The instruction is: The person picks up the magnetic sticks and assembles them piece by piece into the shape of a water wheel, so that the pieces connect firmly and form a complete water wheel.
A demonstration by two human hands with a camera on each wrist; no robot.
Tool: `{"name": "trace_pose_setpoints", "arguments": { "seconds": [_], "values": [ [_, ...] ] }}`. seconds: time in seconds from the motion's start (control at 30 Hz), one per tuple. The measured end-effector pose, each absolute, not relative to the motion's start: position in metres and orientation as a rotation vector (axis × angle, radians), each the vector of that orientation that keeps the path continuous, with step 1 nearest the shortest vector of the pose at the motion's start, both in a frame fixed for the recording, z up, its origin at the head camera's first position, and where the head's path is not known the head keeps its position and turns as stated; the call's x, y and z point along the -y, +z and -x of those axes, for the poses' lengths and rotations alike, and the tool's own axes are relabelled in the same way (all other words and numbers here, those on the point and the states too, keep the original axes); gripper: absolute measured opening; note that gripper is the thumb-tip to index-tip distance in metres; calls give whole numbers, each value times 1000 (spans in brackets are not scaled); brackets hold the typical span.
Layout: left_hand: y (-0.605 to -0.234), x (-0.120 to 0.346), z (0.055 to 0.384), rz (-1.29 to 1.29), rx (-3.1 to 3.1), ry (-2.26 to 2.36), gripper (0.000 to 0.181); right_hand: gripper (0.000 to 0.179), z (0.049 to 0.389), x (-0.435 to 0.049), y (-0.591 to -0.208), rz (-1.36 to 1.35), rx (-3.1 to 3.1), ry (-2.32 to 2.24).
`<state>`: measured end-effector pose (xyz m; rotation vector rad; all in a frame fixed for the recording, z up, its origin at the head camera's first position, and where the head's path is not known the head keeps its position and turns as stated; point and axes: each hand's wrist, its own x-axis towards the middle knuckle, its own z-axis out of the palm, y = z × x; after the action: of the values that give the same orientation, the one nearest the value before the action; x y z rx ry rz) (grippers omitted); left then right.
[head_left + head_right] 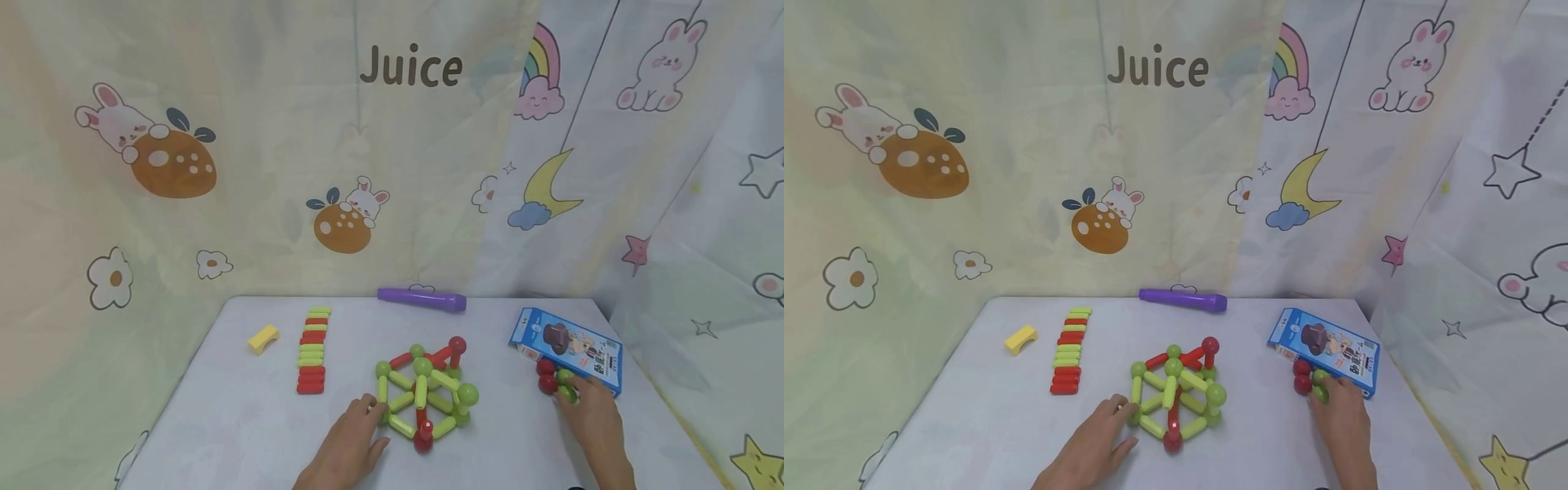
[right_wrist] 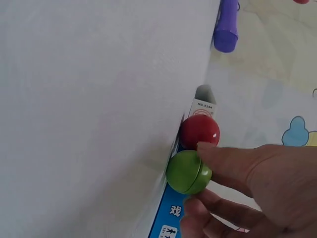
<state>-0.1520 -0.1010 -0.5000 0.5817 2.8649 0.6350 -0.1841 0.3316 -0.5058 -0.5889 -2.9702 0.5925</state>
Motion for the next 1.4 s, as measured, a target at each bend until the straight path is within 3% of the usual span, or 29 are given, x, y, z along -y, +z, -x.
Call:
{"name": "trace_pose_setpoints", "arguments": {
  "seconds": [0.33,0.6,0.83,1.23,1.4],
  "values": [
    [-500,104,152,-577,-2843,668,52,46,171,-324,-490,567,3003,689],
    [-497,106,153,-556,-2806,703,51,36,113,-214,-441,108,2585,917],
    [-496,108,155,-553,-2786,716,49,41,103,-141,-448,-190,2569,1301],
    [-492,103,153,-586,-2818,732,49,40,115,-125,-474,-239,2528,1309],
    [-483,99,150,-692,-2791,1047,52,41,116,-126,-475,-241,2501,1363]
  ]
}}
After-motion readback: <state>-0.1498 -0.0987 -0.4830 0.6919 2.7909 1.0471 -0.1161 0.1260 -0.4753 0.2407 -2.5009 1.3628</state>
